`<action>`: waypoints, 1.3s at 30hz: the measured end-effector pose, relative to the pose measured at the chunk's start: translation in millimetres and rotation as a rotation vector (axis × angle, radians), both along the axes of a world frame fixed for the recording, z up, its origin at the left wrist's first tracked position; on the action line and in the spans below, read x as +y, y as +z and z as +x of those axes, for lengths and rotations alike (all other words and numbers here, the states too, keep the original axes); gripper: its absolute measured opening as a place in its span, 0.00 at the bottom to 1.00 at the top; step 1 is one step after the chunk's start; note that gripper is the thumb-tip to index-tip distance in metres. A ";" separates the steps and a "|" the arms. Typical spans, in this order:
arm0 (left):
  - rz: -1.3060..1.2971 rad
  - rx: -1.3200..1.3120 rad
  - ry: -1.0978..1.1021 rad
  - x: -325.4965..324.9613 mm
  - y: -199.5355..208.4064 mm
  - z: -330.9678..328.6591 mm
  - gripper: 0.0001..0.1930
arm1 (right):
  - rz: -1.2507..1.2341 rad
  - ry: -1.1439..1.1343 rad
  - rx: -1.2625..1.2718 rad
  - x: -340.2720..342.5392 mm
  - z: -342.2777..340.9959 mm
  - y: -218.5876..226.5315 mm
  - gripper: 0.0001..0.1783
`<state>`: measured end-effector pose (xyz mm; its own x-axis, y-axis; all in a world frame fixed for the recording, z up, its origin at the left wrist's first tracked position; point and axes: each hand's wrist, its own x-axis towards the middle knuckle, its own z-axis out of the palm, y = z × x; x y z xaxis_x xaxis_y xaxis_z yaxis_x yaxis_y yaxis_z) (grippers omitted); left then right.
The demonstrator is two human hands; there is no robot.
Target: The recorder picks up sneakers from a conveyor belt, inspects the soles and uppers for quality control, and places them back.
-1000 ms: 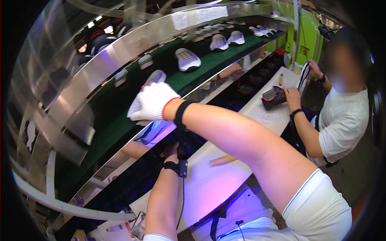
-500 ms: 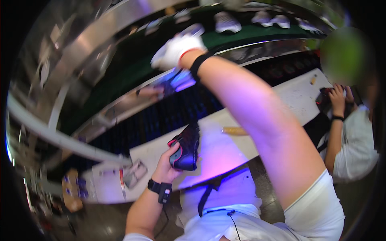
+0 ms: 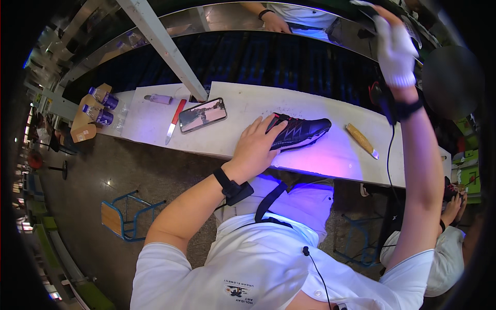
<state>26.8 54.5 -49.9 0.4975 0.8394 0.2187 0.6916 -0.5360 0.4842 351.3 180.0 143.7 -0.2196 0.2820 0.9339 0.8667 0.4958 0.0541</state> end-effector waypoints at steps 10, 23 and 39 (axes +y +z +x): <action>-0.231 0.162 -0.282 71.2 19.3 110.5 0.27 | -0.059 -0.180 0.617 -215.3 37.6 -100.5 0.22; -0.125 -0.805 -0.235 -8.8 45.7 80.1 0.23 | -0.682 0.294 1.367 -251.5 -15.7 -145.4 0.29; -0.326 -0.979 -0.422 -58.5 48.9 37.4 0.13 | -0.757 0.845 1.500 -252.6 -98.1 -146.6 0.17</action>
<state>64.2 -4.0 -1.1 0.4897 0.7322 0.4733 -0.2738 -0.3862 0.8808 253.2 -72.6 -2.9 0.2708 0.9408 0.2041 -0.4726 0.3146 -0.8232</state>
